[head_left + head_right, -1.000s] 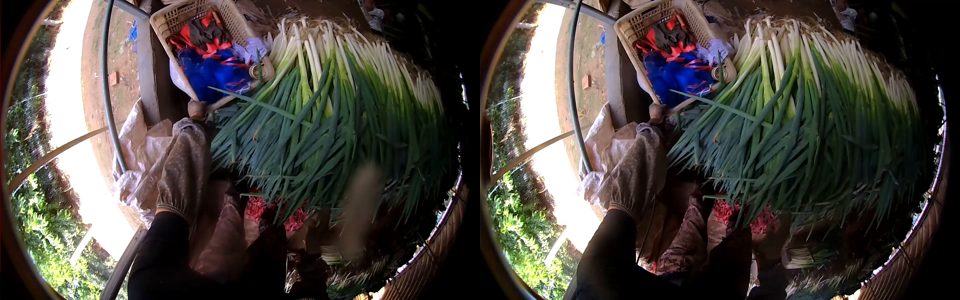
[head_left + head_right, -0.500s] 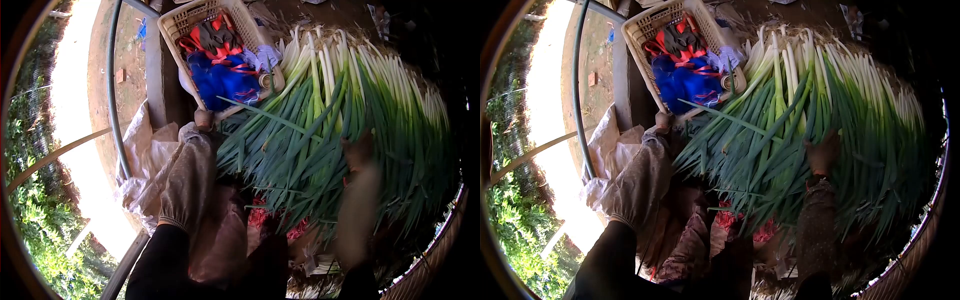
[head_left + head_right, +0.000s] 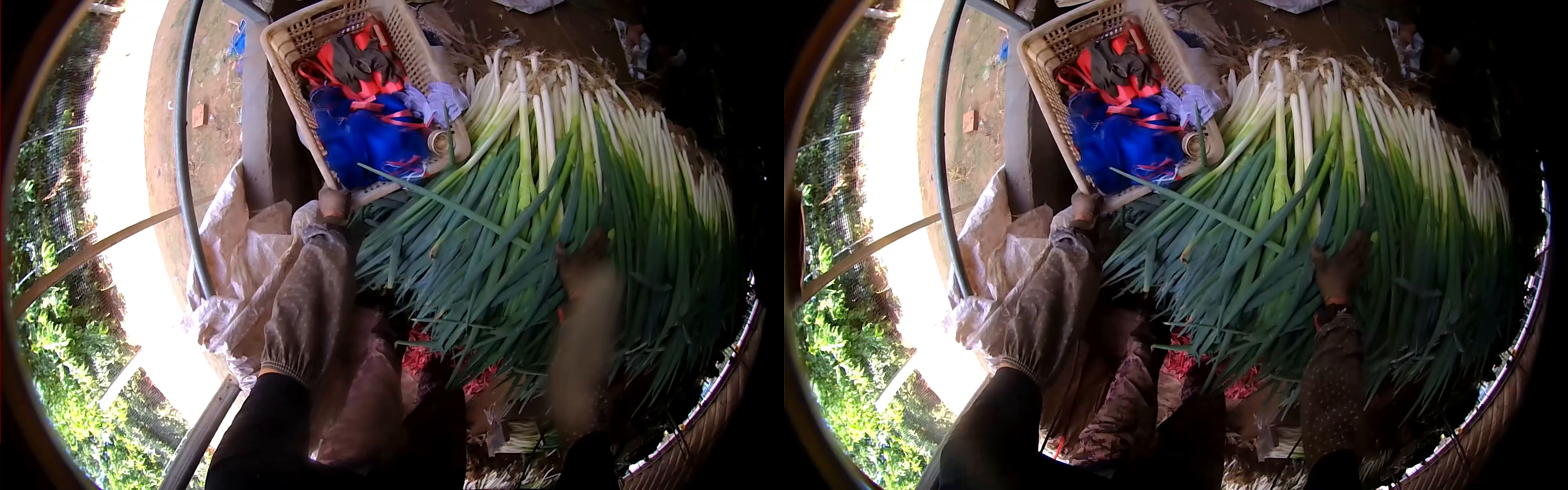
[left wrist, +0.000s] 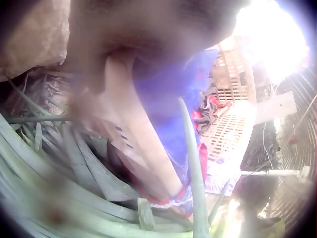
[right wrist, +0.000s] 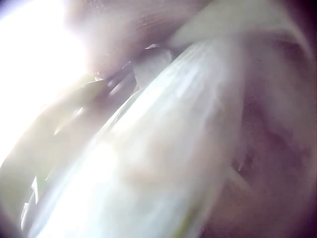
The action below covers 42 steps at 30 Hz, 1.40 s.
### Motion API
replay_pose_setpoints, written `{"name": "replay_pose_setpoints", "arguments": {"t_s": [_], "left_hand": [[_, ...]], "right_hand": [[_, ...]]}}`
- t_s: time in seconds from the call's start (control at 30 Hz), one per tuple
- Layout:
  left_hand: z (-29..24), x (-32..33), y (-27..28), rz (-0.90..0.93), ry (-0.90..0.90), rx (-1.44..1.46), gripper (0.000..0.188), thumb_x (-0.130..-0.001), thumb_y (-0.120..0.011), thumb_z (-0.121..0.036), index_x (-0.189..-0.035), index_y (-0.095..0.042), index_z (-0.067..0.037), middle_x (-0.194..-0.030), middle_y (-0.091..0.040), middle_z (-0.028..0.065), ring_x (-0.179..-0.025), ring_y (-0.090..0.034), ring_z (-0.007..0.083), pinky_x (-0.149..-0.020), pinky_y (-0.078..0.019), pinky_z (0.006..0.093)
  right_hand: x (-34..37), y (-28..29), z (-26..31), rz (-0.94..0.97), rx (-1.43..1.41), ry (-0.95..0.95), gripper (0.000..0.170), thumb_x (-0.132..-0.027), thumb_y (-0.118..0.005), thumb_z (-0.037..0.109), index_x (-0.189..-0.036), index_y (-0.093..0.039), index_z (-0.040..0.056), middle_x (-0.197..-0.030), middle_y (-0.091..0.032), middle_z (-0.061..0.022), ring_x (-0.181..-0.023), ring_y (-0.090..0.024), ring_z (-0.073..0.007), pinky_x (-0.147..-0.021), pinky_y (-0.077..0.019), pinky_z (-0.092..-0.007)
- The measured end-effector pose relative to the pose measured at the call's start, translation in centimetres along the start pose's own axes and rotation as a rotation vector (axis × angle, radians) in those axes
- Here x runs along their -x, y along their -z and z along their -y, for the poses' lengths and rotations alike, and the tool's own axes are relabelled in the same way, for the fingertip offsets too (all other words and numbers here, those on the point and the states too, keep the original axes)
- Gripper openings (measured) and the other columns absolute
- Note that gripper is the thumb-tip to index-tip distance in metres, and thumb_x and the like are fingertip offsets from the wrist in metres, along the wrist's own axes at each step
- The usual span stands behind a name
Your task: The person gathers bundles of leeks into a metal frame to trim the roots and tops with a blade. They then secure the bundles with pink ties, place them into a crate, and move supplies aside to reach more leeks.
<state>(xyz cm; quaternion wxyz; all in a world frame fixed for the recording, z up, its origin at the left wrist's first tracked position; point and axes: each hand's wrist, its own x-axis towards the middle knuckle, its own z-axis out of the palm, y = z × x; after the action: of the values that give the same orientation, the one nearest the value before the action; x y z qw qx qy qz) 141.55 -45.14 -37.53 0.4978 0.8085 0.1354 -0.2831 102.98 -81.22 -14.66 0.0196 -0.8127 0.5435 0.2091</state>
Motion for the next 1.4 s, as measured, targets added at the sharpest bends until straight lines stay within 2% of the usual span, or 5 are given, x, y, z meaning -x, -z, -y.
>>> {"name": "replay_pose_setpoints", "arguments": {"t_s": [0.77, 0.9, 1.13, 1.2, 1.4], "left_hand": [[-5.5, 3.8, 0.2, -0.070, 0.002, -0.420, 0.064, -0.077, -0.084, -0.018, -0.130, -0.053, 0.001, -0.124, -0.062, 0.0236, -0.107, -0.064, 0.0363, -0.092, -0.0519, 0.0429], [-7.1, 5.6, -0.9, -0.513, -0.569, -0.640, 0.061, -0.079, -0.080, -0.020, -0.131, -0.054, -0.002, -0.140, -0.050, 0.0264, -0.126, -0.050, 0.0459, -0.106, -0.0427, 0.0447], [-15.2, 1.4, -11.9, 0.445, -1.034, -0.574, 0.021, -0.086, -0.070, -0.006, -0.106, -0.069, -0.002, -0.115, -0.068, 0.0139, -0.100, -0.068, 0.0282, -0.087, -0.0528, 0.0402], [-14.7, -3.2, -17.0, 0.761, -0.283, -0.088, 0.022, -0.090, -0.069, -0.007, -0.111, -0.066, -0.002, -0.111, -0.067, 0.0099, -0.095, -0.069, 0.0229, -0.083, -0.0537, 0.0362], [-9.9, -12.4, -27.1, 0.588, -0.163, 0.156, 0.075, -0.079, -0.073, 0.005, -0.146, -0.039, -0.001, -0.106, -0.064, 0.0157, -0.071, -0.067, 0.0218, -0.050, -0.0531, 0.0340]], "right_hand": [[-1.2, -5.9, -2.4, -0.131, 0.126, 0.027, 0.120, -0.081, -0.062, 0.072, -0.157, -0.007, -0.0025, -0.164, -0.012, -0.0177, -0.154, -0.002, -0.0326, -0.119, -0.0075, -0.0621], [-1.2, -5.9, -2.4, -0.193, 0.117, 0.049, 0.118, -0.080, -0.064, 0.070, -0.157, -0.011, -0.0019, -0.163, -0.017, -0.0177, -0.153, -0.008, -0.0336, -0.118, -0.0119, -0.0621], [-1.4, -6.9, -2.7, -0.336, -0.013, 0.126, 0.112, -0.073, -0.079, 0.056, -0.152, -0.022, -0.0013, -0.156, -0.027, -0.0184, -0.149, -0.020, -0.0364, -0.115, -0.0199, -0.0627], [-1.3, -6.0, -2.3, -0.327, -0.054, 0.143, 0.113, -0.071, -0.081, 0.053, -0.152, -0.023, -0.0007, -0.155, -0.028, -0.0188, -0.149, -0.021, -0.0371, -0.115, -0.0201, -0.0630], [-1.7, -4.9, -1.7, -0.194, -0.189, 0.109, 0.112, -0.071, -0.081, 0.051, -0.152, -0.024, -0.0009, -0.157, -0.029, -0.0226, -0.148, -0.023, -0.0404, -0.115, -0.0184, -0.0647]]}}
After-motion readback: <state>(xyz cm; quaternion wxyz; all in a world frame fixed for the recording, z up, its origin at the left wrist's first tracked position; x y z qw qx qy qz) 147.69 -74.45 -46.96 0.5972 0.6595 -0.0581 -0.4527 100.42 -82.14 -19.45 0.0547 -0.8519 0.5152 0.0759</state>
